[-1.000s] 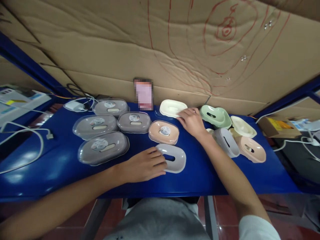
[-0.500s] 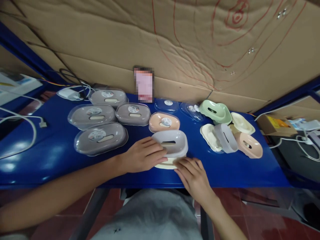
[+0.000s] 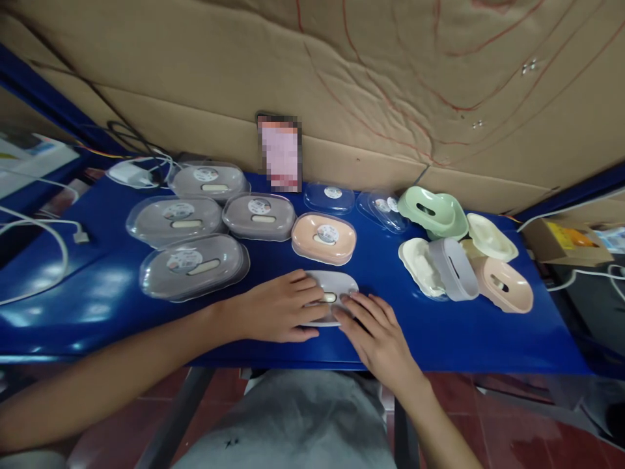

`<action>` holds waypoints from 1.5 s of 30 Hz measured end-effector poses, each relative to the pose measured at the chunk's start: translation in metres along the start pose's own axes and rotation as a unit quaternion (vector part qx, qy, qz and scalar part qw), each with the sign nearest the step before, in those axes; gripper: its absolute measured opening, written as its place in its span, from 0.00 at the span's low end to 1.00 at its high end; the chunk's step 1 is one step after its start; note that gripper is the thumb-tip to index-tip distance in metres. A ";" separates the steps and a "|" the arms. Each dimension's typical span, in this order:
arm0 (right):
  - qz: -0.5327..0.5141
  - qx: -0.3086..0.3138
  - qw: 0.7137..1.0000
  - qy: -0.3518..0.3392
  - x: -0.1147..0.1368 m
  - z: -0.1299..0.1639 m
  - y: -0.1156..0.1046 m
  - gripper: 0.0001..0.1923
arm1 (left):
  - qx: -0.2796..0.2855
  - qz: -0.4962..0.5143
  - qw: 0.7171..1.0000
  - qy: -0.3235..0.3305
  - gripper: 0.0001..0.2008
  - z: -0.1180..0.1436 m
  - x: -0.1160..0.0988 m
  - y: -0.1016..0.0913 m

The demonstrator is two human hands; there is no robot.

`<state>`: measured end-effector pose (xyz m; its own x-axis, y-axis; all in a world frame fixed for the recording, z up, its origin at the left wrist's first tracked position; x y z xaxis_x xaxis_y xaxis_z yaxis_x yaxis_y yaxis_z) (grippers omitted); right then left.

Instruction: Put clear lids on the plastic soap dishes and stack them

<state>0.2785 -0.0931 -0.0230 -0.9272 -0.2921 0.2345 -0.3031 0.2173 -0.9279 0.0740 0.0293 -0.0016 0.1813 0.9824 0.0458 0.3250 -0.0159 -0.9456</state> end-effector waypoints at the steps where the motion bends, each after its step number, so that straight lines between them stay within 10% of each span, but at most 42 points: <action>1: -0.006 0.002 1.000 0.001 0.000 0.000 -0.001 0.29 | 0.005 0.004 1.000 -0.003 0.17 0.000 0.000 0.001; 6: -0.051 -0.015 0.998 -0.023 -0.015 -0.024 -0.033 0.30 | -0.019 0.016 1.000 -0.017 0.15 0.000 0.003 -0.001; 10: -0.040 -0.059 0.997 0.034 -0.057 -0.102 -0.051 0.25 | -0.040 0.037 0.998 -0.032 0.18 0.002 0.008 -0.004; 16: -0.034 0.066 0.996 0.056 -0.113 -0.226 0.002 0.29 | -0.056 0.029 0.997 -0.050 0.16 0.007 0.018 -0.005; 21: -0.044 0.067 0.996 0.041 -0.120 -0.246 0.028 0.36 | -0.048 0.003 0.998 -0.047 0.14 0.009 0.018 -0.004; 31: -0.113 -0.046 0.990 0.068 -0.110 -0.224 -0.013 0.23 | -0.051 0.020 0.998 -0.039 0.25 0.011 0.018 -0.004; 37: -0.121 -0.144 0.977 0.102 -0.066 -0.105 -0.057 0.26 | -0.131 0.027 0.990 -0.053 0.43 0.018 0.022 -0.024; 41: -0.144 -0.122 0.980 0.064 -0.042 -0.025 -0.041 0.34 | -0.130 0.042 0.988 -0.072 0.46 0.020 0.024 -0.028; 45: -0.180 -0.073 0.981 0.028 -0.032 -0.007 -0.014 0.35 | -0.096 0.073 0.991 -0.064 0.52 0.016 0.025 -0.017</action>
<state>0.3111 -0.0806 -0.0157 -0.7633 -0.3244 0.5587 -0.6379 0.2414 -0.7314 0.0586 0.0572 0.0104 0.1251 0.9822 -0.1403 0.4773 -0.1836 -0.8593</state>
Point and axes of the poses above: each hand's wrist, its own z-axis away from the middle knuckle, its own y-axis out of the palm, x = y × z, the point moved 3 cm from there along -z, towards the middle knuckle, and after that the axes turned 12 degrees about y, right-handed, at the moved point
